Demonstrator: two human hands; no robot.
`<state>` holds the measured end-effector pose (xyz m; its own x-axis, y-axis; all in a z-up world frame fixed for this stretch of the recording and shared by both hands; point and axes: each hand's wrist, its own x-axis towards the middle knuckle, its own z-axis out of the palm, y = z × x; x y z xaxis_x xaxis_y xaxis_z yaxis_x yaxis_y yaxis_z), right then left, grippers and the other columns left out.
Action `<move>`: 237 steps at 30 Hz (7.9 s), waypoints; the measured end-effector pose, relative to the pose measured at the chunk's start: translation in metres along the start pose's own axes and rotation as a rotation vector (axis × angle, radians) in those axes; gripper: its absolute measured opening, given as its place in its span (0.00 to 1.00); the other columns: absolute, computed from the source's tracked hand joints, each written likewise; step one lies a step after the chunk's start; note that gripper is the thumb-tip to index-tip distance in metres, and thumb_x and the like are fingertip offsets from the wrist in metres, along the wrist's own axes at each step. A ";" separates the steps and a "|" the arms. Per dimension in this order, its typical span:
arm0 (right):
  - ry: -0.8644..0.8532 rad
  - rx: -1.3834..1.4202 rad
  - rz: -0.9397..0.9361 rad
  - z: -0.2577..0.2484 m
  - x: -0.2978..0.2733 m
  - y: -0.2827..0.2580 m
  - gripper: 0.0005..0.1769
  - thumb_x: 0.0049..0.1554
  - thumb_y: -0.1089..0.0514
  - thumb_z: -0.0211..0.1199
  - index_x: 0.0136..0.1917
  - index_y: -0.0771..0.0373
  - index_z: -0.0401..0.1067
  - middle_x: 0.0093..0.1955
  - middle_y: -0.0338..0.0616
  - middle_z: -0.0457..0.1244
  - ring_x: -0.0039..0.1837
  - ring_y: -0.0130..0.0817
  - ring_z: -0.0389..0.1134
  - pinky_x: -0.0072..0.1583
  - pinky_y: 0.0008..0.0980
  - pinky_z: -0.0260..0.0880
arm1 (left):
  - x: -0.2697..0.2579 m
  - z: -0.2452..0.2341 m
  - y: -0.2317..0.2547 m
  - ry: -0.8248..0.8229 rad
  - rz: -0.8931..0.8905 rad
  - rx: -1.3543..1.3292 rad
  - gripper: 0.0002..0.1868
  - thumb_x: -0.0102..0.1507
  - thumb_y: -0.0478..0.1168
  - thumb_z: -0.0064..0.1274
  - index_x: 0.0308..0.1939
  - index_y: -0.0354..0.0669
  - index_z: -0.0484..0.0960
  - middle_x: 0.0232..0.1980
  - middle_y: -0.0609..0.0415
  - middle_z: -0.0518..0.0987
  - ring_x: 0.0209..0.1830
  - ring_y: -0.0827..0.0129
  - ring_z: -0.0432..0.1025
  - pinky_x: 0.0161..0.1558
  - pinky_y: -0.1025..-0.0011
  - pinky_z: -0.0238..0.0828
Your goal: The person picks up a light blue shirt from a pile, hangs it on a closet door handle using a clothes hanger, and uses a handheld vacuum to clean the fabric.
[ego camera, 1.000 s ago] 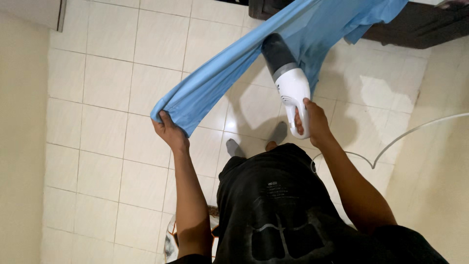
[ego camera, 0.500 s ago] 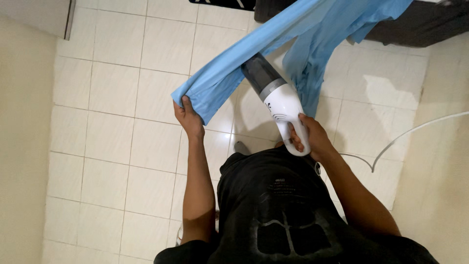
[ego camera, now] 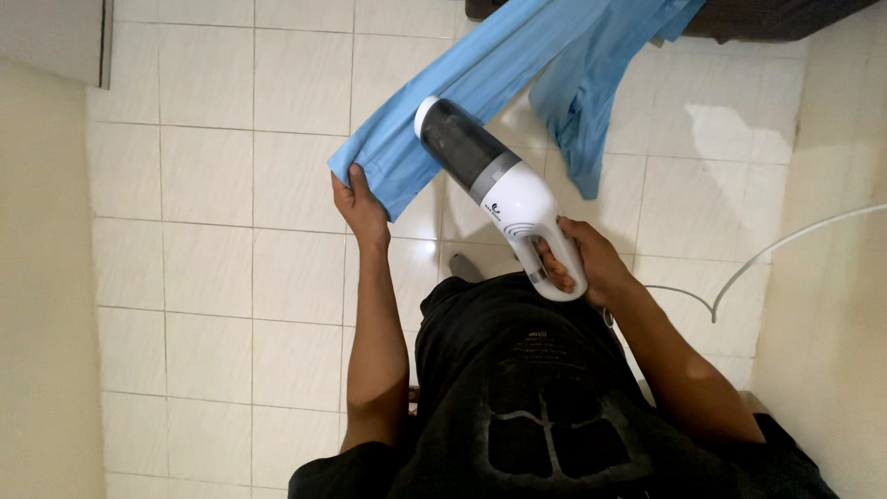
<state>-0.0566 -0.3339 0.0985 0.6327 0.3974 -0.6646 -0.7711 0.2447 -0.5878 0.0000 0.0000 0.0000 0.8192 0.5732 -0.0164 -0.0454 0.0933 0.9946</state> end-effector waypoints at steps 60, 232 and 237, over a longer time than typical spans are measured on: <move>0.511 0.134 -0.513 -0.394 0.121 -0.316 0.22 0.66 0.42 0.47 0.42 0.61 0.65 0.28 0.43 0.59 0.25 0.36 0.55 0.30 0.36 0.59 | 0.027 0.073 -0.037 0.524 -0.076 -0.205 0.25 0.73 0.55 0.43 0.68 0.48 0.67 0.71 0.52 0.65 0.60 0.60 0.66 0.58 0.58 0.65; 0.419 -0.157 -0.186 -0.415 -0.274 -0.011 0.24 0.65 0.43 0.51 0.46 0.67 0.69 0.28 0.41 0.58 0.25 0.28 0.54 0.29 0.30 0.57 | -0.485 0.410 -0.107 -1.031 -0.356 0.700 0.27 0.68 0.59 0.52 0.45 0.35 0.81 0.35 0.38 0.82 0.34 0.53 0.78 0.41 0.61 0.72; 0.532 -0.139 -0.199 -0.404 -0.233 -0.038 0.25 0.66 0.40 0.53 0.46 0.67 0.67 0.29 0.41 0.58 0.27 0.29 0.56 0.30 0.30 0.57 | -0.455 0.424 -0.101 -1.298 -0.221 0.836 0.27 0.65 0.63 0.47 0.54 0.48 0.80 0.44 0.41 0.84 0.47 0.47 0.78 0.50 0.54 0.72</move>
<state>-0.1463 -0.7932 0.0894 0.7410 -0.1516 -0.6541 -0.6397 0.1368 -0.7564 -0.1256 -0.6155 -0.0492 0.7010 -0.5013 -0.5072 0.0965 -0.6380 0.7639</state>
